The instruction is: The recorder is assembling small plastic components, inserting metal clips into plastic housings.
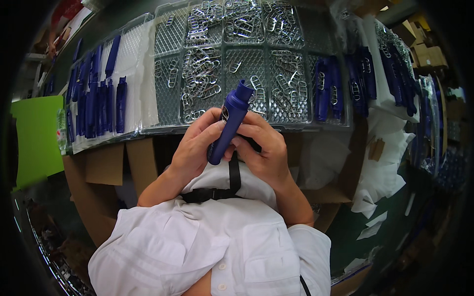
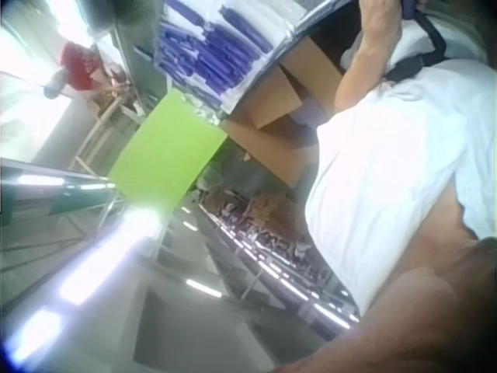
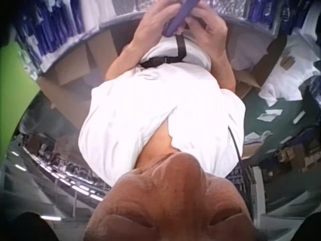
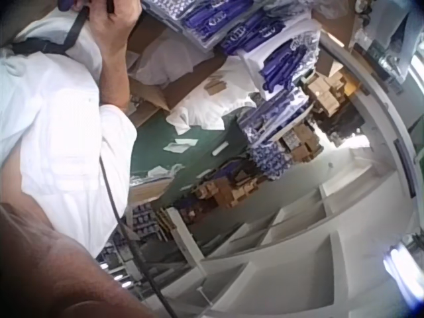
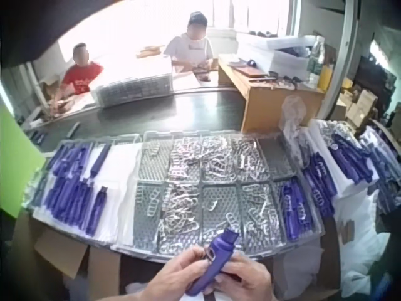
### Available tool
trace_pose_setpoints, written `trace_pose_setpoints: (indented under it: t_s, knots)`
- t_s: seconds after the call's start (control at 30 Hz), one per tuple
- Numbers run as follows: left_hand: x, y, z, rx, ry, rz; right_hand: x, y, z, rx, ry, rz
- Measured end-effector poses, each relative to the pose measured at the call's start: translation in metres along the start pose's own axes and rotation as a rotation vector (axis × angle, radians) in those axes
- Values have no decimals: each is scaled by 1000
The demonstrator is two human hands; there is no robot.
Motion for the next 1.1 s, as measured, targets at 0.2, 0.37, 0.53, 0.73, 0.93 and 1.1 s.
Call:
trace_pose_setpoints:
  t_s: [0.2, 0.37, 0.53, 0.73, 0.93, 1.1]
  knots:
    - [0, -8, 2, 9, -27, -96, -3, 6, -5, 17, 9, 26]
    - [0, -8, -1, 158, 2, -54, -2, 2, -3, -91, -8, 13]
    - [-2, -4, 2, 142, 7, 8, -1, 3, 7, -19, -85, -1]
    - [-2, -3, 3, 170, 0, 36, -2, -1, 8, -126, -35, -29]
    - [0, -3, 6, 189, 14, 60, -9, 3, 2, -215, 73, -43]
    - [3, 0, 7, 188, 32, 200, -12, 14, 3, -93, 81, -36]
Point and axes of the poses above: each hand's wrist, its own x-axis towards the middle knuckle, its own z-axis out of the palm, y = z × x, the point moved 10 cm from there along x, towards the middle knuckle, and after that the axes turned 2 degrees about -z, right-handed, at the moved point
